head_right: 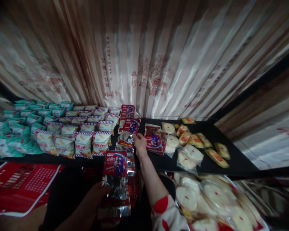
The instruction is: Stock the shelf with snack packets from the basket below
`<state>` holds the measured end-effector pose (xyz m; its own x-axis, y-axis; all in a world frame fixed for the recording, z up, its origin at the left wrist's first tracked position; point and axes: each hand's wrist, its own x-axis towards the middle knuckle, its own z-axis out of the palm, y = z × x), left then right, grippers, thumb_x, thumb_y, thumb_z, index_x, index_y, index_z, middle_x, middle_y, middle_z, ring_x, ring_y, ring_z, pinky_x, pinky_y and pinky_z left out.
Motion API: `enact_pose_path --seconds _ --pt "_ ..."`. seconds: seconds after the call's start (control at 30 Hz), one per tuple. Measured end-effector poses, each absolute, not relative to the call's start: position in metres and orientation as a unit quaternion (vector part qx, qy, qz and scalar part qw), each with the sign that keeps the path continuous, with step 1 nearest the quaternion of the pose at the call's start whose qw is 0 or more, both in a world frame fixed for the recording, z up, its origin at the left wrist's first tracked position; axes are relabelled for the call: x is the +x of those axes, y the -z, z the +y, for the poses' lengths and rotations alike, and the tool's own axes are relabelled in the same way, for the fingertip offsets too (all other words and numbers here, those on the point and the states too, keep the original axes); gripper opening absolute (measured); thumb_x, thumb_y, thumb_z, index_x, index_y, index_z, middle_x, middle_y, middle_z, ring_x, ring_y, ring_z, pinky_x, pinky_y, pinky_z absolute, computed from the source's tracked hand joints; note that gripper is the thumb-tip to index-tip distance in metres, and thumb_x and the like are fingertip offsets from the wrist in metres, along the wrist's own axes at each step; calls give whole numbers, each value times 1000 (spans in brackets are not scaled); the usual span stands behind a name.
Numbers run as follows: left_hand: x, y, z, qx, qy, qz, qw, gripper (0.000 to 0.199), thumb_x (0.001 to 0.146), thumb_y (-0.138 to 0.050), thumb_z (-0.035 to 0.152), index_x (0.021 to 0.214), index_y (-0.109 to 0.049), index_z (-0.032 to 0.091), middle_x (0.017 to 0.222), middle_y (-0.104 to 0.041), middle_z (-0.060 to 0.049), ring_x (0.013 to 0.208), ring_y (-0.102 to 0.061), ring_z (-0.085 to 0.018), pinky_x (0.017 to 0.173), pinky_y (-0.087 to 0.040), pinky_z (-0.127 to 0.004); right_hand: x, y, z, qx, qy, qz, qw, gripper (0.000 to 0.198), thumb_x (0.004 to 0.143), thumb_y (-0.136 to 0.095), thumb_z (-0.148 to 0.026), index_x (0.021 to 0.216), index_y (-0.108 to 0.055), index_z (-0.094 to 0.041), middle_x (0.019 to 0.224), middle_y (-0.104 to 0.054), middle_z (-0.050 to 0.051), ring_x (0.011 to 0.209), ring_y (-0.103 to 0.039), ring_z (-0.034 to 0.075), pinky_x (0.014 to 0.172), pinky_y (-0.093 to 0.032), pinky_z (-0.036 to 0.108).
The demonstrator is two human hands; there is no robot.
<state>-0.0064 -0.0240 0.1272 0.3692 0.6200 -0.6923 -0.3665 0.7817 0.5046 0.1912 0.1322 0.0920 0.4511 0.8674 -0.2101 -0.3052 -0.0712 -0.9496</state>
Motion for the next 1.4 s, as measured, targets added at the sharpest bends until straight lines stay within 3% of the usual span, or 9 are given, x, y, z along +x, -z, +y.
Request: enact_pose_path --seconds 0.17,0.4,0.7,1.0,1.4 --pt "-4 -135 -19 144 -323 460 814 41 55 -76 28 92 -67 14 79 -72 -11 78 -69 -32 71 -53 -42 207 -112 120 -524 -499 -194 662 22 56 -75 -30 62 -55 -21 52 -58 -6 45 -49 9 44 -42 20" --pt "11 -144 -3 229 -358 455 783 37 60 -75 27 92 -66 12 84 -72 -10 80 -68 -28 75 -51 -36 253 -135 76 -446 -510 -84 730 11 67 -68 -20 76 -62 -20 68 -69 -3 59 -62 14 61 -56 29" --pt "40 -147 33 231 -369 463 772 16 67 -64 14 83 -65 16 79 -72 -7 73 -67 -23 75 -52 -35 266 -137 17 -466 -520 -89 710 25 65 -72 -29 88 -65 -22 80 -72 1 73 -68 22 73 -56 38" --pt "47 -135 52 247 -390 499 734 18 66 -67 10 83 -63 11 74 -70 -7 66 -67 -21 68 -53 -33 253 -138 -3 -462 -529 -70 709 21 60 -76 -25 77 -63 -22 74 -70 -2 62 -64 16 61 -56 29" --pt "48 -127 65 256 -379 529 715 25 68 -71 18 88 -57 14 72 -67 -5 61 -67 -21 62 -56 -38 243 -132 -11 -485 -525 -76 695 23 59 -77 -30 75 -61 -23 68 -68 -4 60 -64 17 64 -56 33"
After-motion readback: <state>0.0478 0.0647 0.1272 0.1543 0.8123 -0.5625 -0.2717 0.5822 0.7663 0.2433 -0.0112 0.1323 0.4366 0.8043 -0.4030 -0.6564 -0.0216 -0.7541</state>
